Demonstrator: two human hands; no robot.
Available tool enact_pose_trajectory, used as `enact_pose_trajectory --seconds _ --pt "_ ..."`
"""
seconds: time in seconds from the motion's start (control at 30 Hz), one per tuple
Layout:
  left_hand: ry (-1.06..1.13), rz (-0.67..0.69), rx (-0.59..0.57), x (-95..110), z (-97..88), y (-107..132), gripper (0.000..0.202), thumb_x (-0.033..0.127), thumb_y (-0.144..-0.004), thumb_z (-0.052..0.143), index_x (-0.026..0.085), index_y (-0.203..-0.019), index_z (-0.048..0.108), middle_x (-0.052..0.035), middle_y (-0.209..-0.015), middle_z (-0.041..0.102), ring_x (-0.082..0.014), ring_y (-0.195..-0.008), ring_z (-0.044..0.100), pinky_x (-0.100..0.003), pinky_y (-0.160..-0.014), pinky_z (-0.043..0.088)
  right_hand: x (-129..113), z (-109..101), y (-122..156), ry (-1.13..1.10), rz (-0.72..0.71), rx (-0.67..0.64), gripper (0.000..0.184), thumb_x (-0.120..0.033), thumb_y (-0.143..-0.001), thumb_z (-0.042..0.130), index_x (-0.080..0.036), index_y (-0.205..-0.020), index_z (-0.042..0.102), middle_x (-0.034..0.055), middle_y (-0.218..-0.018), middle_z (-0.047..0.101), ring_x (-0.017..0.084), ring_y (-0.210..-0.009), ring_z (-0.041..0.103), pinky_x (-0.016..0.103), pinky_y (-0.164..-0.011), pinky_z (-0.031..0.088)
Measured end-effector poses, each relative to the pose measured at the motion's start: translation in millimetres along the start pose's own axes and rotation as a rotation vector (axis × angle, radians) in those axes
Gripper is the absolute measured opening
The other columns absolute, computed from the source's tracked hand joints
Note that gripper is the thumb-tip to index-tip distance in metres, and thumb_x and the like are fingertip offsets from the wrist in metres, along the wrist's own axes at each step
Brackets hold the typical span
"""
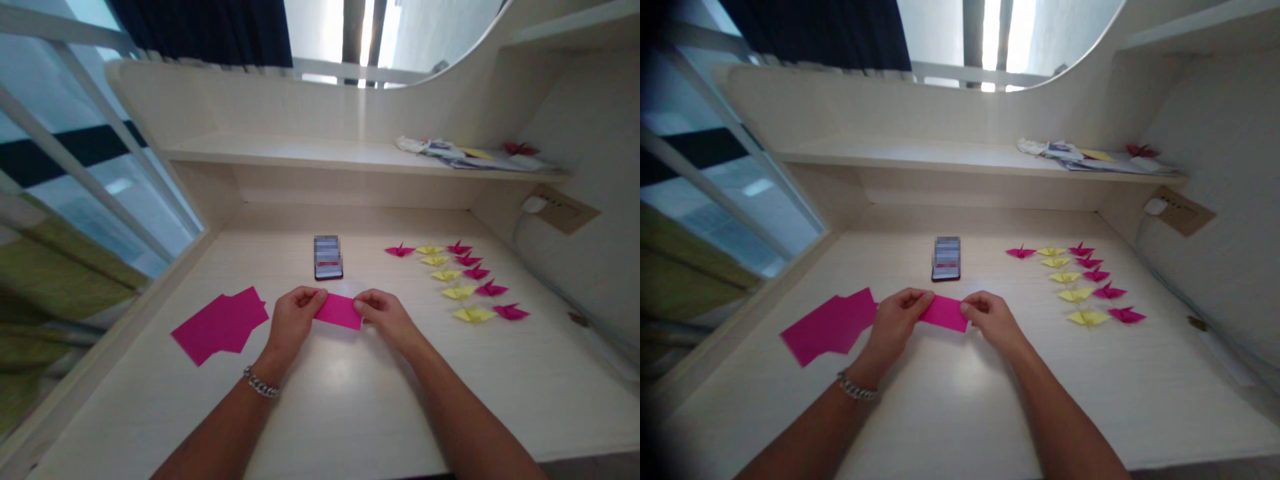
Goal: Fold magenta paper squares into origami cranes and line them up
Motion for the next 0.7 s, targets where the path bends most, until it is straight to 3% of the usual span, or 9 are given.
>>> enact_pose_trajectory --seconds 0.13,0.23,0.3,0.47,0.57,0.7 --pt "-0.153 0.047 -0.211 10 18.6 7 0.020 0.034 -0.075 0.063 0.016 -0.072 0.069 -0.0035 -0.067 0.067 -0.0142 -0.059 0.057 -0.024 -0.055 0.043 0 3 1 0.114 -0.055 0.056 0.017 -0.033 -0.073 0.063 -0.016 -0.071 0.064 -0.0001 -0.065 0.060 0.012 -0.060 0.052 0.024 -0.057 0.039" --pt "-0.311 0.127 -0.411 19 34.6 18 0.017 0.027 -0.077 0.057 0.018 -0.074 0.071 -0.0022 -0.067 0.067 -0.0142 -0.059 0.057 -0.023 -0.054 0.041 3 12 3 0.241 -0.041 -0.042 0.014 -0.030 -0.073 0.063 -0.016 -0.071 0.066 0.0005 -0.063 0.061 0.012 -0.058 0.051 0.024 -0.055 0.038" --pt "-0.376 0.174 -0.477 23 40.6 24 0.019 0.024 -0.077 0.053 0.019 -0.073 0.071 -0.0014 -0.066 0.067 -0.0141 -0.059 0.056 -0.023 -0.053 0.039 3 15 4 0.244 -0.036 -0.095 0.014 -0.029 -0.073 0.063 -0.015 -0.071 0.067 0.0008 -0.063 0.062 0.012 -0.057 0.050 0.024 -0.055 0.037" --pt "-0.414 0.162 -0.507 17 32.7 20 0.018 0.020 -0.073 0.053 0.019 -0.069 0.070 -0.0010 -0.062 0.065 -0.0141 -0.056 0.054 -0.023 -0.052 0.038 4 -10 0 0.073 0.013 0.041 0.019 -0.033 -0.069 0.067 -0.014 -0.068 0.066 -0.0001 -0.059 0.061 0.012 -0.054 0.050 0.025 -0.054 0.037" --pt "-0.434 0.133 -0.509 12 22.1 13 0.014 0.018 -0.071 0.055 0.019 -0.067 0.069 -0.0012 -0.062 0.065 -0.0143 -0.057 0.055 -0.022 -0.052 0.038 4 -25 0 0.079 0.020 0.109 0.021 -0.034 -0.069 0.067 -0.014 -0.068 0.067 0.0004 -0.059 0.062 0.012 -0.054 0.050 0.025 -0.054 0.037" --pt "-0.367 0.093 -0.389 15 17.2 9 0.015 0.026 -0.075 0.058 0.017 -0.071 0.069 -0.0030 -0.066 0.067 -0.0149 -0.061 0.057 -0.023 -0.056 0.041 4 -18 1 0.163 0.034 0.054 0.020 -0.033 -0.070 0.068 -0.013 -0.069 0.068 0.0018 -0.061 0.063 0.012 -0.055 0.051 0.025 -0.055 0.038"
Point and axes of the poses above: each hand's wrist, its own y-axis away from the middle knuckle, its own z-axis out of the palm, x = y × z, the point moved 9 cm from there along -y, towards the middle knuckle
